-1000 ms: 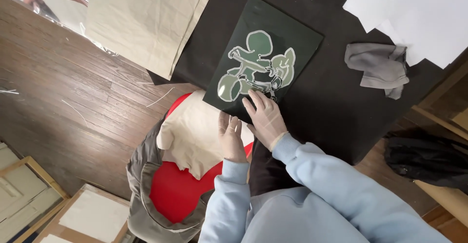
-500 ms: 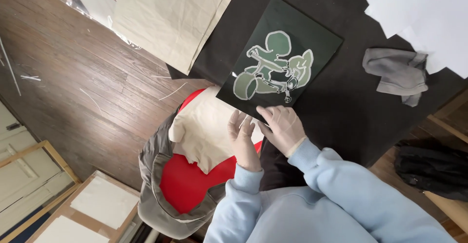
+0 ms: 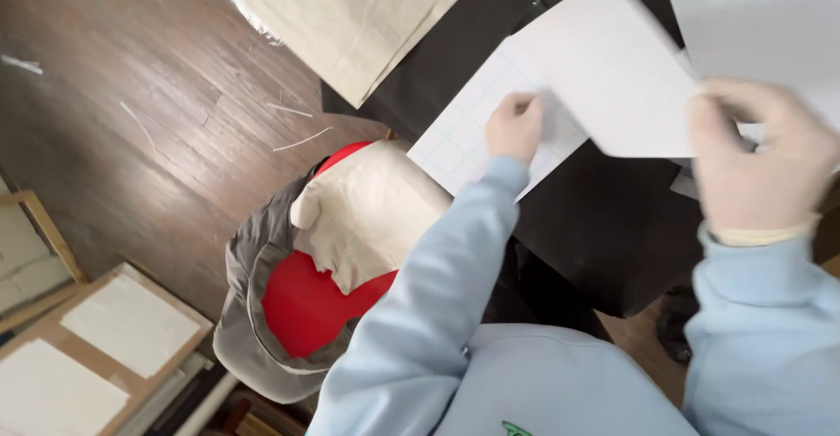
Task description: The recorder is preparing artwork by applying transfer tape and smoothing it with a cloth on a workbench.
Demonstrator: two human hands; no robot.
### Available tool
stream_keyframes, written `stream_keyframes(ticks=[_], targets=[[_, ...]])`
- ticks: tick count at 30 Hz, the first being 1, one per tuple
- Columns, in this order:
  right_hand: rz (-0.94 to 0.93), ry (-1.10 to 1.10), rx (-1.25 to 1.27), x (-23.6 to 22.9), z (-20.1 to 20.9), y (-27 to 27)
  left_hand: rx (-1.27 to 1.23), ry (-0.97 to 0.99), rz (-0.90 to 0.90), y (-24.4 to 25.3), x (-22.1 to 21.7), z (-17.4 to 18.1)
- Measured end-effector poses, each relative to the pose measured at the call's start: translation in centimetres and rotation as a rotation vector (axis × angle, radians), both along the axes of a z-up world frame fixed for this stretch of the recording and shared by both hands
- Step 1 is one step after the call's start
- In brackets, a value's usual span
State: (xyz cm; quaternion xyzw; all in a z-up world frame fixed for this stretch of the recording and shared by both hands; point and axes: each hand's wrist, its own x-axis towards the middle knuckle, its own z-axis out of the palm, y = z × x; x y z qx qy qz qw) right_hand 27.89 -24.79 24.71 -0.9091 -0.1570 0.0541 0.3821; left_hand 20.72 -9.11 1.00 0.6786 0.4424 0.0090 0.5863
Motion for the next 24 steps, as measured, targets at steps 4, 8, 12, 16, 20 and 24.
stream_keyframes(ticks=[4,8,12,16,20,24], targets=[[0.017,-0.107,-0.132,2.3,1.0,-0.2,0.062,0.134,-0.047,-0.2,4.3,1.0],[0.019,-0.041,-0.175,3.9,-2.1,-3.2,-0.046,0.250,-0.050,-0.1,6.5,2.1],[0.038,0.079,-0.039,5.6,-5.5,-5.5,-0.119,0.294,0.004,0.0,7.3,2.7],[-0.020,0.210,0.030,6.4,-3.8,-4.3,-0.302,0.232,0.162,0.0,7.9,2.1],[0.002,0.166,0.030,6.5,-3.9,-4.9,-0.270,0.185,0.144,-0.2,7.9,1.0],[0.075,-0.100,-0.155,6.0,-1.7,-3.4,-0.284,0.282,0.128,0.5,8.8,1.9]])
